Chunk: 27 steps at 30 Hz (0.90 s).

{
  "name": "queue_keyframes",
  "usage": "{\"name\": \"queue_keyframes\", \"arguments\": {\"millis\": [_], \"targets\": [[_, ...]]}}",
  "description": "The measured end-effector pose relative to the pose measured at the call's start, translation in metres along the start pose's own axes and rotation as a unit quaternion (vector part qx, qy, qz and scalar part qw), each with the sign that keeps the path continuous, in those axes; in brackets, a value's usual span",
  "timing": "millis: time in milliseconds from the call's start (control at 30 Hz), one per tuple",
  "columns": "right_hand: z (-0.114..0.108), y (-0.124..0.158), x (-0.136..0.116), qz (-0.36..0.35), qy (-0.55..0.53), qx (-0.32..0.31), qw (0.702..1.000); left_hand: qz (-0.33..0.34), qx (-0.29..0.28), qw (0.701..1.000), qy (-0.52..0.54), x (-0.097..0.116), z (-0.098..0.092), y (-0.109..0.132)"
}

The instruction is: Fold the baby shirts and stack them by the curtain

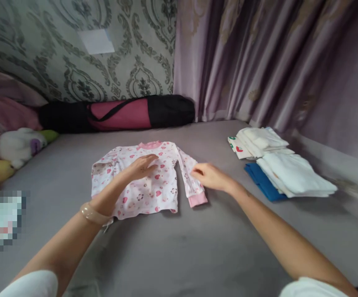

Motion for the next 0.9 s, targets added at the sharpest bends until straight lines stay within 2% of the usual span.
{"name": "queue_keyframes", "arguments": {"millis": [100,167,233,333,433,500,567,700,800,900], "targets": [[0.021,0.045,-0.020,-0.021,0.038,-0.087,0.995,0.048,-0.008,0.997,0.053,0.033,0.008,-0.004],[0.033,0.062,-0.031,-0.048,0.069,-0.121,0.989,0.050,-0.011,0.997,0.059,0.046,0.014,-0.009],[0.037,0.067,-0.035,-0.069,0.080,-0.115,0.988,0.035,-0.008,0.998,0.051,0.051,0.019,-0.013],[0.032,0.063,-0.029,-0.076,0.063,-0.073,0.992,0.005,0.007,1.000,0.028,0.052,0.020,-0.018],[0.020,0.056,-0.010,-0.027,0.013,-0.046,0.998,-0.012,0.008,1.000,0.010,0.052,0.017,-0.022],[0.002,0.051,0.007,0.024,-0.059,0.001,0.998,-0.027,0.006,1.000,-0.004,0.052,0.014,-0.027],[-0.027,0.049,0.025,0.061,-0.144,0.086,0.984,-0.044,0.000,0.999,-0.015,0.049,0.013,-0.033],[-0.079,0.050,0.068,0.110,-0.265,0.246,0.926,-0.073,0.009,0.997,0.004,0.041,0.011,-0.055],[-0.095,0.050,0.099,0.143,-0.302,0.305,0.892,-0.069,0.050,0.996,0.021,0.035,0.009,-0.080],[-0.098,0.047,0.124,0.173,-0.318,0.337,0.869,-0.052,0.085,0.994,0.049,0.032,0.011,-0.108]]}}
Point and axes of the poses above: each hand's wrist, its own y-axis away from the middle knuckle, its own z-axis out of the palm, x = y × z, the point moved 8 cm from there along -y, towards the middle knuckle, and after that the axes turned 4 degrees about x, right-handed, at the moved point
